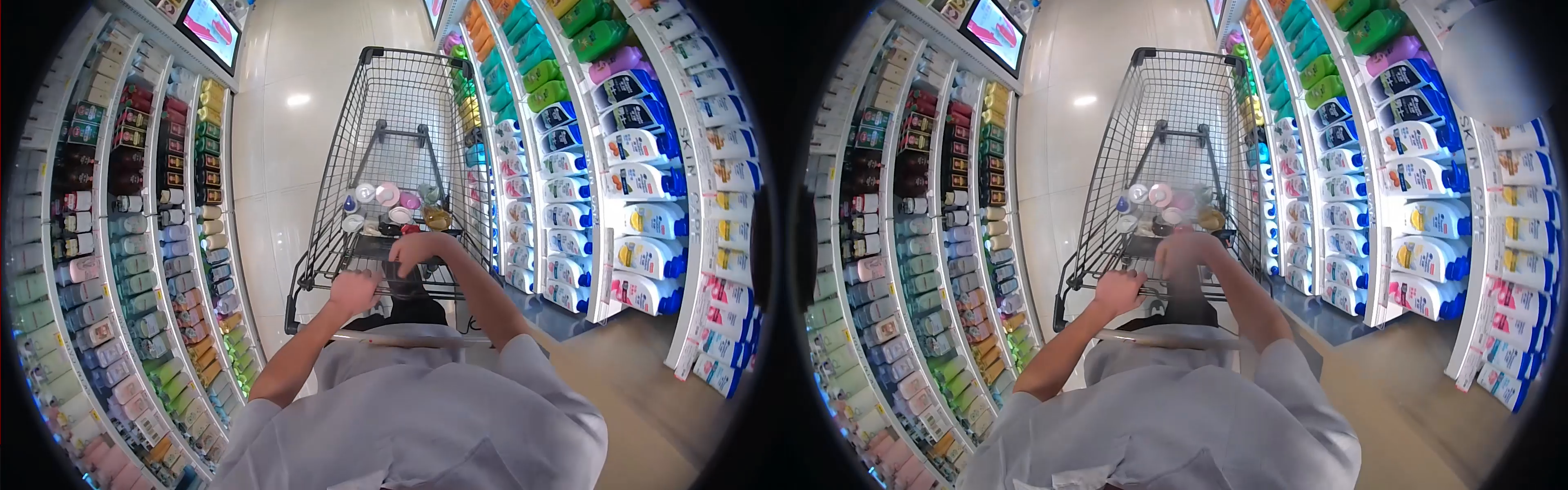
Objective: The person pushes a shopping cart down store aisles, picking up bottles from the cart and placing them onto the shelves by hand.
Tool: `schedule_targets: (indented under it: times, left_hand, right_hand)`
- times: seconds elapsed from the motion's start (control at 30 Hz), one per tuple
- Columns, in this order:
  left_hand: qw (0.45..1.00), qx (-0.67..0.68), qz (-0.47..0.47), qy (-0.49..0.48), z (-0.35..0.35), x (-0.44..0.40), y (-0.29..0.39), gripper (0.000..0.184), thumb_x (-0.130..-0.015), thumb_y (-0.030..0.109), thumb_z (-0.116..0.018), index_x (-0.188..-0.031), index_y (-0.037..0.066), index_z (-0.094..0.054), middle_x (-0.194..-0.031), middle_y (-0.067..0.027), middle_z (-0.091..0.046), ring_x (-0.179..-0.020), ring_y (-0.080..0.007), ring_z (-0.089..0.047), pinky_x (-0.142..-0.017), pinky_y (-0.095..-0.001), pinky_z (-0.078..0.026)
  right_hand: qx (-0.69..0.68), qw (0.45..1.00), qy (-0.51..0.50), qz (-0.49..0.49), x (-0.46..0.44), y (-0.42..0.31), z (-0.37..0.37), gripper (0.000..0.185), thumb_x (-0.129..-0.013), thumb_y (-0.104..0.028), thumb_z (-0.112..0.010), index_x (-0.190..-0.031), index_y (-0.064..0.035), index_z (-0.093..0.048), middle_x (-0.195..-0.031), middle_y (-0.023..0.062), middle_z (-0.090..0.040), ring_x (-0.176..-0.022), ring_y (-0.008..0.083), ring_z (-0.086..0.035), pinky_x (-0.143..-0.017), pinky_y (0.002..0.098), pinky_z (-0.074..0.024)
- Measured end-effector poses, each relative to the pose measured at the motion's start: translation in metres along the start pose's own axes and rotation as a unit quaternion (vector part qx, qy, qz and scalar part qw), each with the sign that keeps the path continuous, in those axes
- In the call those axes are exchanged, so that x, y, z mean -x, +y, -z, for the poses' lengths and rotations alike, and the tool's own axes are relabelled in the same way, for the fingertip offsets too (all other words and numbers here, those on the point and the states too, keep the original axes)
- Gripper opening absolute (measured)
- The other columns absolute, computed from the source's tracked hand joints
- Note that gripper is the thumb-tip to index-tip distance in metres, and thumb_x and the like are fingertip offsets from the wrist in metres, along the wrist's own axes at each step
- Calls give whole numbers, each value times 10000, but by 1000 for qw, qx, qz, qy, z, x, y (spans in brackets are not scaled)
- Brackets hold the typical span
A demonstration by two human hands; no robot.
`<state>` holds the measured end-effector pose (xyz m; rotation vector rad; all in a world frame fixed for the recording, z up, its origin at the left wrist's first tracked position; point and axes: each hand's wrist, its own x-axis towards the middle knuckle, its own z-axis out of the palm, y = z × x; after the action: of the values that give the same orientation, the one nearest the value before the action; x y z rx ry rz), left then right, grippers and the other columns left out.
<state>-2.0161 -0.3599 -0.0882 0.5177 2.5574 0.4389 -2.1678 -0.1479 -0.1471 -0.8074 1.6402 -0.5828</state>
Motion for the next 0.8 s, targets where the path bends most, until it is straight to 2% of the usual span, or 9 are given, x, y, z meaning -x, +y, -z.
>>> schedule_targets:
  times: [0.03, 0.1, 0.2, 0.4, 0.5, 0.57, 0.67, 0.7, 0.8]
  left_hand:
    - [1000, 4, -1, -7, 4, -6, -2, 305, -788, 322, -748, -939, 91, -621, -836, -113, -683, -798, -313, -709, -711, -442, -565]
    - [1000, 20, -5, -3, 9, -21, -3, 314, -777, 321, -756, -938, 90, -617, -832, -105, -677, -803, -308, -705, -708, -439, -561]
    - [1000, 25, 3, -6, 21, -39, 0, 315, -754, 310, -766, -930, 97, -615, -841, -91, -671, -808, -290, -699, -703, -421, -556]
    - [994, 79, 38, 67, 22, -73, 5, 195, -753, 258, -747, -832, 127, -626, -727, -72, -627, -679, -291, -675, -639, -421, -552]
    - [987, 121, 44, 98, 36, -88, 9, 137, -719, 183, -737, -758, 134, -615, -675, -75, -601, -627, -310, -649, -589, -443, -533]
    - [984, 135, 47, 103, 36, -94, 9, 156, -693, 159, -744, -768, 127, -610, -692, -76, -599, -629, -309, -642, -585, -454, -522]
    - [983, 134, 32, 122, 43, -102, 10, 165, -696, 167, -747, -777, 119, -612, -724, -76, -613, -656, -310, -645, -594, -455, -525]
    - [993, 84, 30, 78, 42, -102, 9, 258, -715, 265, -792, -823, 122, -607, -769, -44, -635, -727, -242, -666, -685, -378, -542]
    - [991, 101, 34, 78, 43, -110, 8, 165, -741, 225, -741, -803, 114, -635, -759, -85, -637, -744, -314, -662, -622, -462, -540]
  right_hand:
    - [-21, 995, 82, -45, -17, 0, 15, 676, -735, -307, -851, -1294, -54, -567, -1184, 195, -688, -1043, 262, -698, -857, 371, -542]
    - [58, 968, 244, -9, -40, 4, 51, 582, -792, -334, -806, -1232, -29, -578, -1064, 202, -721, -967, 285, -718, -823, 383, -551]
    - [-95, 955, 271, -75, -111, 14, 74, 584, -833, -384, -766, -1224, 0, -565, -1084, 229, -709, -1014, 330, -712, -836, 430, -553]
    - [-2, 912, 371, -174, -227, 40, 53, 676, -888, -444, -695, -1320, 10, -442, -1092, 278, -688, -1089, 437, -672, -882, 539, -533]
    - [-107, 902, 385, -162, -247, 45, 63, 651, -883, -442, -703, -1306, -27, -431, -1073, 288, -687, -1056, 476, -658, -866, 561, -532]
    - [-182, 868, 433, -162, -246, 46, 68, 531, -869, -410, -704, -1223, -61, -517, -1035, 245, -708, -1003, 459, -674, -842, 570, -531]
    - [-168, 880, 424, -133, -222, 47, 87, 415, -856, -372, -694, -1131, -74, -609, -999, 212, -722, -964, 433, -690, -828, 555, -535]
    - [-145, 878, 439, -123, -210, 41, 93, 357, -836, -356, -701, -1075, -91, -682, -936, 187, -729, -908, 402, -704, -786, 529, -541]
    - [-128, 905, 401, -62, -144, 2, 117, 323, -858, -336, -668, -1080, -102, -689, -1017, 193, -727, -976, 394, -696, -835, 512, -536]
